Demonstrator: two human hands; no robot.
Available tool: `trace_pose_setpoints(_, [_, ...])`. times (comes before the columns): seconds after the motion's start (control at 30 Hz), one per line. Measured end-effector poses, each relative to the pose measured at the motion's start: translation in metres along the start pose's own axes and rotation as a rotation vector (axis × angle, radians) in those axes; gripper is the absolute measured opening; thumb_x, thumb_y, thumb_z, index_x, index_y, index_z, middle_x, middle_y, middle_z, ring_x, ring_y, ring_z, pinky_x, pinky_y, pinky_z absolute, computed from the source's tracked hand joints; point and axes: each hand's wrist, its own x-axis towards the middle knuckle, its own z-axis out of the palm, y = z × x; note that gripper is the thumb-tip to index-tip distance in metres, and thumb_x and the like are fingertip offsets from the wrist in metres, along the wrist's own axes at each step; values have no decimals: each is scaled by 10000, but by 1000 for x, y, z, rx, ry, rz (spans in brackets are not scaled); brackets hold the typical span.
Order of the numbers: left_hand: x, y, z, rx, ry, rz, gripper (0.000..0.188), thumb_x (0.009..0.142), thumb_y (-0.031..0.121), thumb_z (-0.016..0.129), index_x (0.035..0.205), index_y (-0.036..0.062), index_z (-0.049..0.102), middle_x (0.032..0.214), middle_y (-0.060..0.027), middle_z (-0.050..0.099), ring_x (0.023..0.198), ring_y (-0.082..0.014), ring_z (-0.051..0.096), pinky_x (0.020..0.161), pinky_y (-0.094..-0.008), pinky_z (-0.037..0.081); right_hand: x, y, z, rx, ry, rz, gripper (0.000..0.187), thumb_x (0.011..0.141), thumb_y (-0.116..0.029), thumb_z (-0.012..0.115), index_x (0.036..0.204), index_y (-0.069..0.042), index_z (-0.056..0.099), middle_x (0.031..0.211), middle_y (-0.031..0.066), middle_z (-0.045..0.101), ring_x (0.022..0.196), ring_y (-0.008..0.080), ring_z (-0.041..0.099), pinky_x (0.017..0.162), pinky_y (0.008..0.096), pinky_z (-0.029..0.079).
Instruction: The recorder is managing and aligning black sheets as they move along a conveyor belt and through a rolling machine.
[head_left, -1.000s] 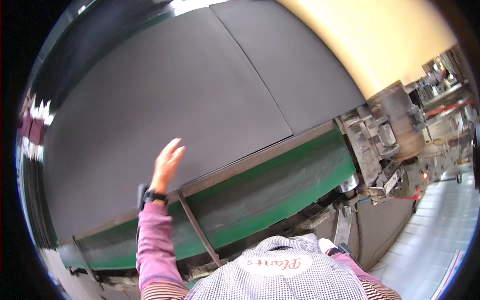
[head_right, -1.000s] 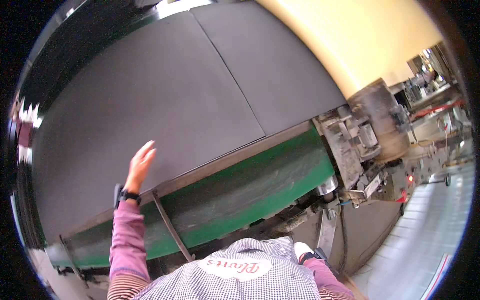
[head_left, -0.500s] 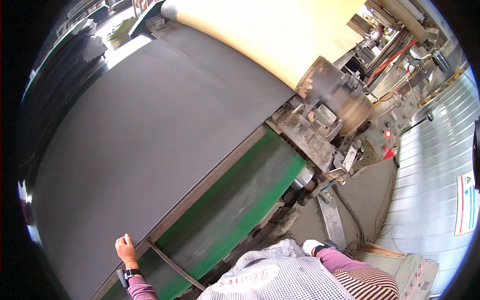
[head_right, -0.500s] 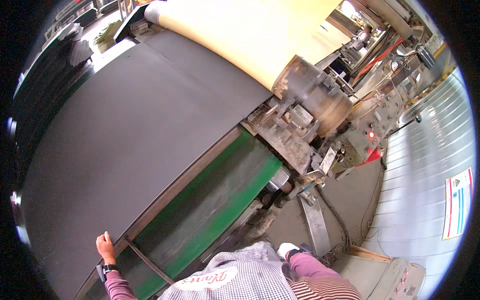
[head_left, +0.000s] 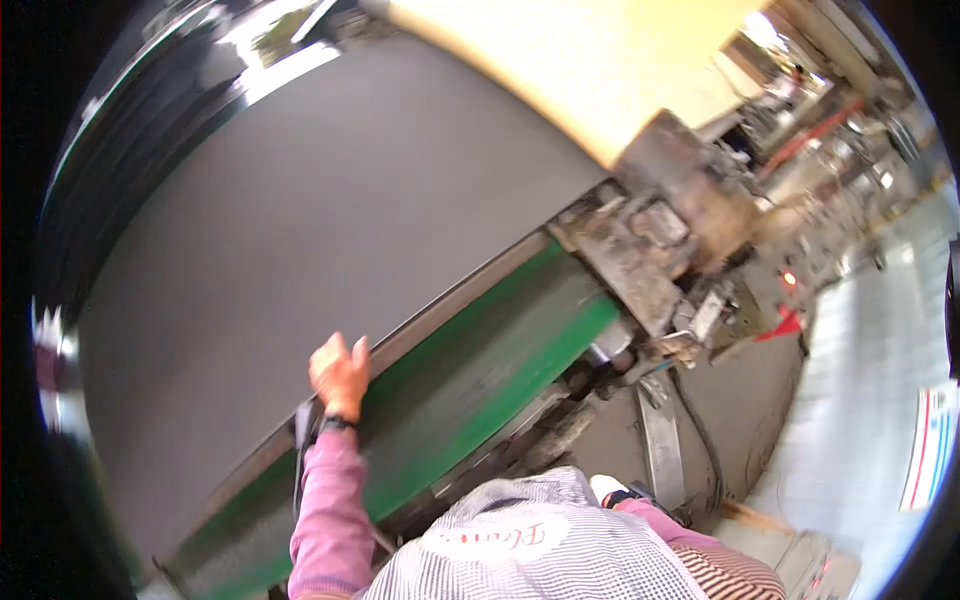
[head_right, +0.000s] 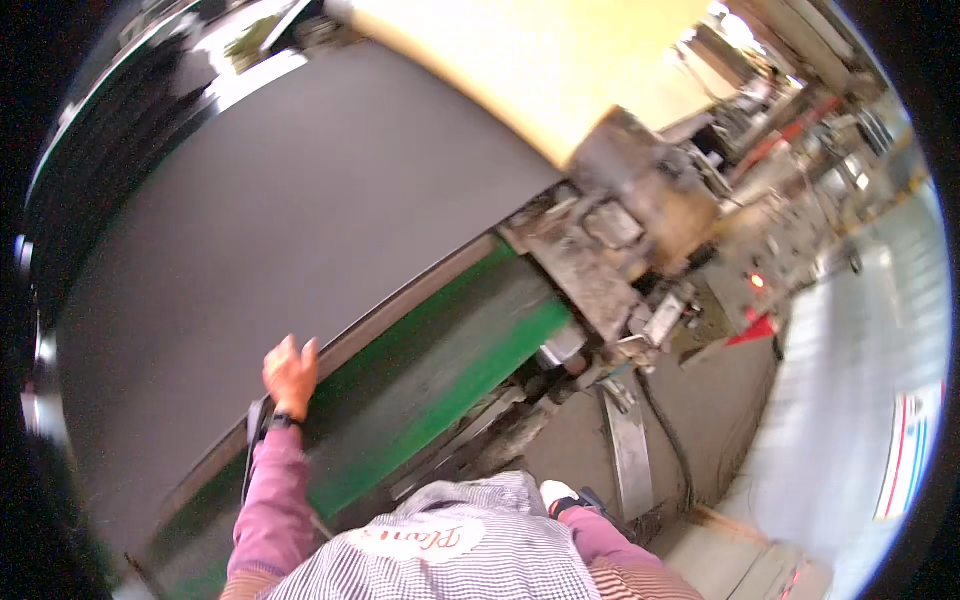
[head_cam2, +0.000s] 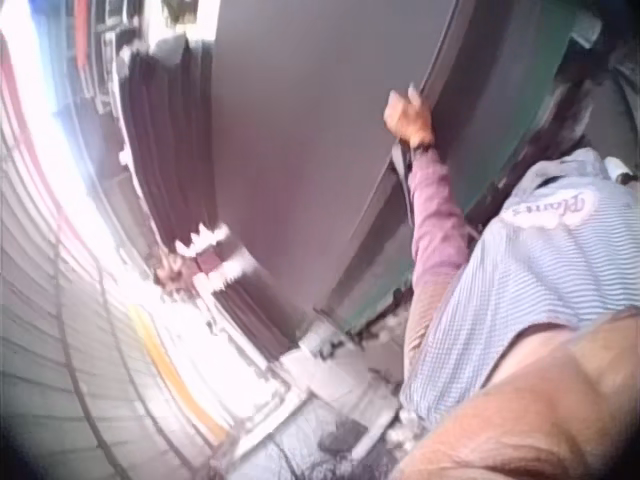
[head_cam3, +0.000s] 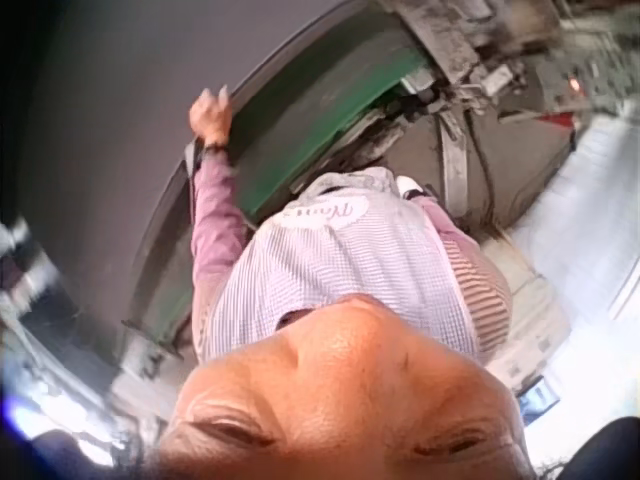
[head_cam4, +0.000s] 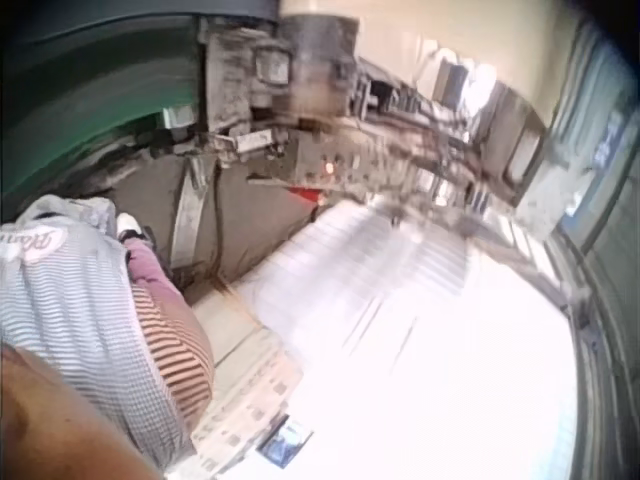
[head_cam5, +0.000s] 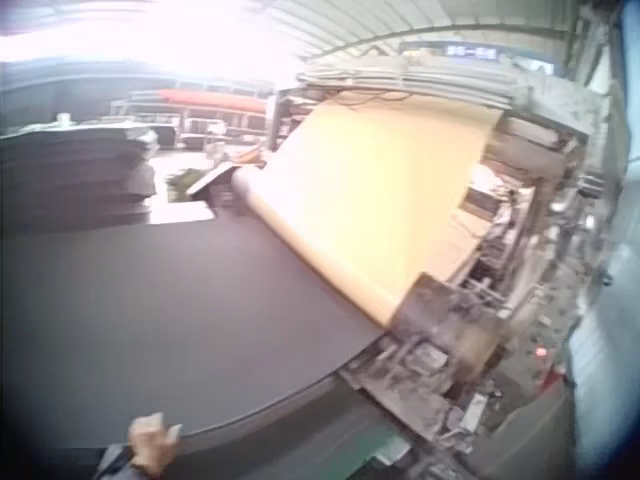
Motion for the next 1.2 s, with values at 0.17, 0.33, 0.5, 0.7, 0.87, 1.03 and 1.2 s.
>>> trace_pose_setpoints(0.17, [13,12,6,-427,-153,63,529,875,499,466,1014,9,609,1006,-201,628,956,-338,598,832,-424,473,10,27,4,-9,29,-95,274,821,-211,481,845,-39,693,924,212,649,879,351,641,734,440,507])
trace_pose_setpoints(0.33, [-25,-75,-18,-95,-368,-95,485,892,523,429,1235,204,556,1368,-175,413,1238,-406,391,992,-534,342,16,38,-22,-29,5,-82,282,812,-228,484,866,-48,693,945,206,646,896,354,635,747,442,502])
trace_pose_setpoints(0.5, [-77,-226,-71,-127,-186,-344,406,854,535,486,918,218,731,1063,-165,631,1040,-339,566,925,-376,453,19,32,-32,-43,19,-82,292,802,-246,486,887,-57,692,965,200,642,914,357,628,759,443,497])
trace_pose_setpoints(0.7, [-71,-214,-57,-57,-126,-74,413,850,436,539,677,101,707,718,-123,634,739,-287,606,686,-409,476,-24,35,-14,-40,42,-85,308,792,-267,490,911,-67,692,990,194,637,935,361,620,775,445,490])
trace_pose_setpoints(0.87, [-43,-137,-45,-232,-195,-164,322,826,417,582,775,140,736,816,-68,620,868,-263,557,784,-390,453,-44,23,-5,-83,30,-213,301,790,-269,493,907,-75,691,970,193,639,913,365,620,776,440,487])
trace_pose_setpoints(1.03, [-51,-155,-44,-52,-36,-303,318,822,474,533,955,237,699,1042,-48,623,1029,-271,545,858,-409,461,36,-29,-90,-166,3,-225,292,802,-295,497,860,-67,671,904,181,628,859,352,615,742,431,483])
trace_pose_setpoints(1.2, [-62,-215,-50,-45,-90,-613,406,805,494,559,1066,191,628,1131,-60,534,1117,-272,451,917,-466,385,92,-66,-128,-261,-12,-223,301,813,-321,502,812,-59,650,837,170,617,805,339,610,708,422,478])
